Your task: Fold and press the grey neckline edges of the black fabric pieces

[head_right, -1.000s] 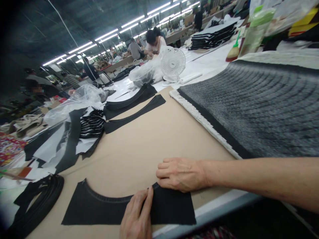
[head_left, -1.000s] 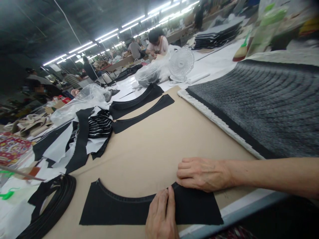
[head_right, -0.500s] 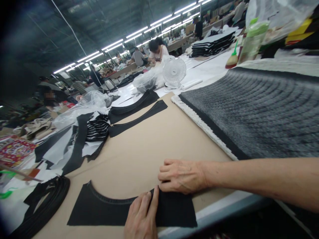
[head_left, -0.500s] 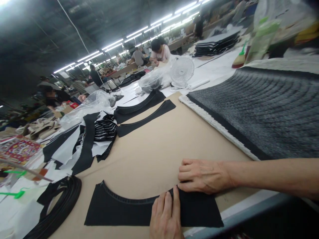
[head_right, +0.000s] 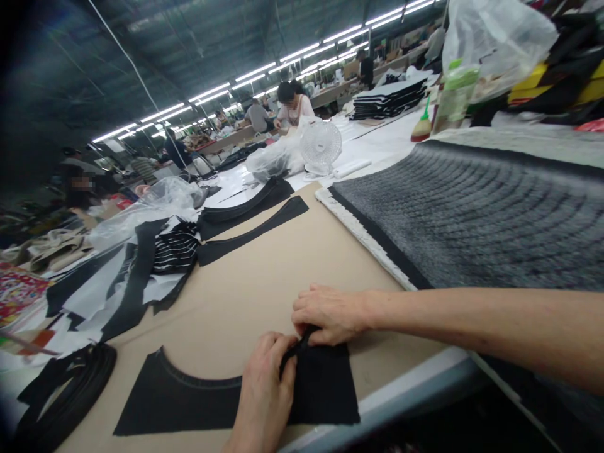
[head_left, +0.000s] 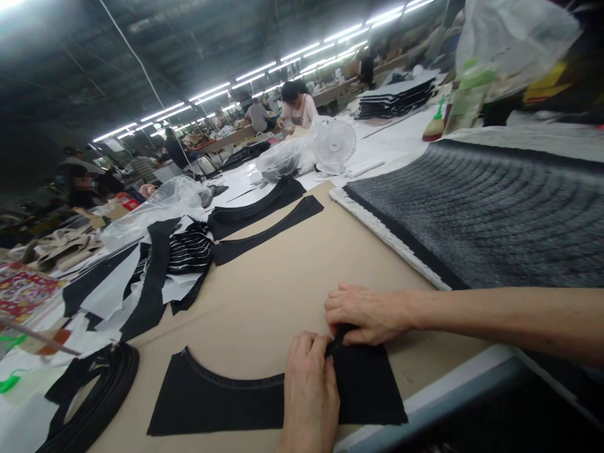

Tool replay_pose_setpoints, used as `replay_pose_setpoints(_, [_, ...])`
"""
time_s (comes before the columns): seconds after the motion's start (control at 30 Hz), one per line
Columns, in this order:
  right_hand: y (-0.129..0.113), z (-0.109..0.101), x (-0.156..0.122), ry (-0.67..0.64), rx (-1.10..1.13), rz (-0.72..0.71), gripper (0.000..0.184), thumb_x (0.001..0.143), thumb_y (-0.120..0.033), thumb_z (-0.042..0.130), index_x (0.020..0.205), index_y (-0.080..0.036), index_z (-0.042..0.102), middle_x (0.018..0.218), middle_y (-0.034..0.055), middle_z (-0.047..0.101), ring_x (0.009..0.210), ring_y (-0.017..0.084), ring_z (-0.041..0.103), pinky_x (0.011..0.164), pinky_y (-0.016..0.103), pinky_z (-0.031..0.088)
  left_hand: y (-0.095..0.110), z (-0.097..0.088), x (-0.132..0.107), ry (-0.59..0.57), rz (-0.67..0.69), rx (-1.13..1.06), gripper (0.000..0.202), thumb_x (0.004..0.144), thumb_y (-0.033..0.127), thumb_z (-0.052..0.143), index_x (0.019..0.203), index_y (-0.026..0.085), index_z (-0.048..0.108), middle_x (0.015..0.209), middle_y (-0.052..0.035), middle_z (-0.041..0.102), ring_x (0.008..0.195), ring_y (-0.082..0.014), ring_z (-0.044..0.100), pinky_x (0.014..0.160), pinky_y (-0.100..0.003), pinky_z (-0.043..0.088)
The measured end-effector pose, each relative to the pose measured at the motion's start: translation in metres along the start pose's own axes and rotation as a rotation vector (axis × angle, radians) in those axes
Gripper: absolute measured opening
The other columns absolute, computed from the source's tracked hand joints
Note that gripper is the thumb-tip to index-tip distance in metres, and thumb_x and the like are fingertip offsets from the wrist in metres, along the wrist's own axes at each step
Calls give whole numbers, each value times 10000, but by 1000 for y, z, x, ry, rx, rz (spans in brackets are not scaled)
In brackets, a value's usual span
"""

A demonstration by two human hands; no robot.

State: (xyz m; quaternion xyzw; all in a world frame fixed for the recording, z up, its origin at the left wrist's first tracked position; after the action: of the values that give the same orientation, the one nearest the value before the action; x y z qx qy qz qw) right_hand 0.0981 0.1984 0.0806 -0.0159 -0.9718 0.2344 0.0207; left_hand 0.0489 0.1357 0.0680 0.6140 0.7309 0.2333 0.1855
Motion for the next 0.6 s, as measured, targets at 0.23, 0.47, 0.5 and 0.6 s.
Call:
replay_pose_setpoints(0.23, [7, -3, 2, -41, 37, 7, 195, 729, -153, 774, 845, -179, 620, 894, 12, 598, 906, 202, 527, 769, 306, 345, 3, 4, 7, 0, 6, -85, 503, 747, -79, 417, 1056, 225, 672, 954, -30, 637, 944, -172, 593, 869, -306, 469])
replay_pose_setpoints(0.47, [20, -3, 2, -86, 103, 71, 288, 694, -158, 777, 940, -174, 630, 782, -42, 582, 715, 138, 516, 641, 241, 352, 5, 3, 14, 38, -51, 16, 276, 742, -12, 546, 861, 214, 651, 868, -20, 635, 878, -202, 604, 788, -334, 489])
replay_pose_setpoints(0.5, [21, -2, 2, -95, 103, 74, 258, 690, -157, 778, 908, -172, 640, 768, -41, 580, 706, 137, 514, 631, 239, 349, 6, 3, 14, 33, -53, 16, 280, 739, -18, 540, 849, 217, 647, 863, -18, 634, 874, -199, 604, 780, -328, 488])
replay_pose_setpoints(0.6, [21, -2, 1, -112, 93, 67, 176, 700, -133, 752, 847, -171, 663, 737, -33, 581, 689, 137, 509, 616, 236, 344, 8, 4, 17, 18, -56, -1, 332, 716, -42, 518, 865, 224, 649, 878, -17, 638, 879, -193, 605, 780, -315, 485])
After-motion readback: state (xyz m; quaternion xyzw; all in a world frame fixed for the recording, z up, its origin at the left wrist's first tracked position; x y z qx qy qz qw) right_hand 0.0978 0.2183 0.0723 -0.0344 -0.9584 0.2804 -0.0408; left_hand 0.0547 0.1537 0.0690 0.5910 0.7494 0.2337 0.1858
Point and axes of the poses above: each hand's wrist, its own x-axis towards the middle knuckle, its own z-axis out of the palm, y = z × x, the point moved 10 cm from there along x, towards the middle knuckle
